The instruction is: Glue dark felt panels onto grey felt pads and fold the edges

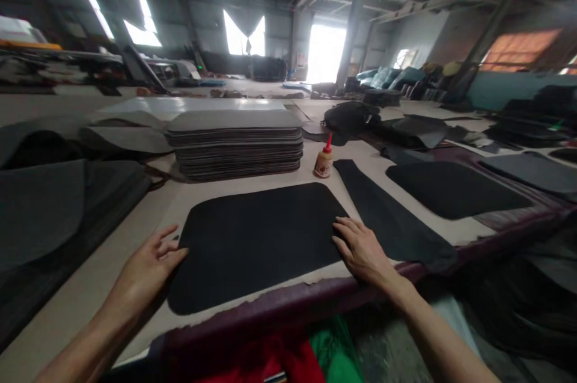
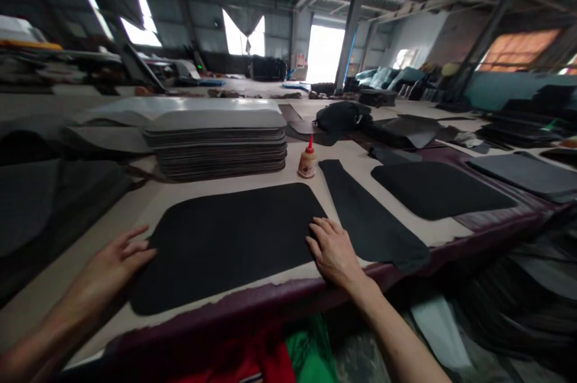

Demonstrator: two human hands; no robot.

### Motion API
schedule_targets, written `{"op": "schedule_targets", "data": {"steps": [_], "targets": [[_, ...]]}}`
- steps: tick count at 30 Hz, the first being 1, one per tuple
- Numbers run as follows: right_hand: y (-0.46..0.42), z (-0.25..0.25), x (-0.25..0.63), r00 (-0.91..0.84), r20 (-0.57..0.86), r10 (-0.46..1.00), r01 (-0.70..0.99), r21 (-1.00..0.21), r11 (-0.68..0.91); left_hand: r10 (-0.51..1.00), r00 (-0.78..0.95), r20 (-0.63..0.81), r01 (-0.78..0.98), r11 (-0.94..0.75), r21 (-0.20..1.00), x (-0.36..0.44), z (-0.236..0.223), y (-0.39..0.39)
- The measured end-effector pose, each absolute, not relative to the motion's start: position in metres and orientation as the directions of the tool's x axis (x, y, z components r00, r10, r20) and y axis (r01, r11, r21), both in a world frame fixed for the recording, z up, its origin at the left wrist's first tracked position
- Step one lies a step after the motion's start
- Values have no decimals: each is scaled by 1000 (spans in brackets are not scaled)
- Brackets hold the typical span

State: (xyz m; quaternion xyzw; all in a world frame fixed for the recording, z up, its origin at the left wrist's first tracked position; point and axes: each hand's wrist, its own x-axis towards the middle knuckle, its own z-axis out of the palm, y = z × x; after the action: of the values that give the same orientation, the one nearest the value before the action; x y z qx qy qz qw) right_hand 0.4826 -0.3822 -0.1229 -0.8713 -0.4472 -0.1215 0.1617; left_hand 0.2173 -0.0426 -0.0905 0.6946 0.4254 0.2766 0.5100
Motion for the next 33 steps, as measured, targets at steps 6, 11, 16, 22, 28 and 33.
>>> {"op": "schedule_targets", "data": {"steps": [6,11,16,22,28,33], "targets": [[-381,-130,471,505,417,756,856,-127,-501,888,459,-9,304,-147,941,208,-104,-30],[-378,-130,467,492,408,769,864,-121,-488,892,444,84,367,-266,891,208,-113,-19],[-364,-122,459,498,388,776,865,-154,-478,866,479,142,492,-399,773,216,-107,-7],[-362,-122,465,511,403,759,860,-244,-448,809,510,291,553,-568,609,215,-95,-18],[-353,-98,471,478,434,764,855,-427,-294,385,833,398,243,-900,363,215,-85,-108],[-306,-66,457,294,457,840,894,-443,-72,300,920,253,177,-893,414,230,-94,-155]]}}
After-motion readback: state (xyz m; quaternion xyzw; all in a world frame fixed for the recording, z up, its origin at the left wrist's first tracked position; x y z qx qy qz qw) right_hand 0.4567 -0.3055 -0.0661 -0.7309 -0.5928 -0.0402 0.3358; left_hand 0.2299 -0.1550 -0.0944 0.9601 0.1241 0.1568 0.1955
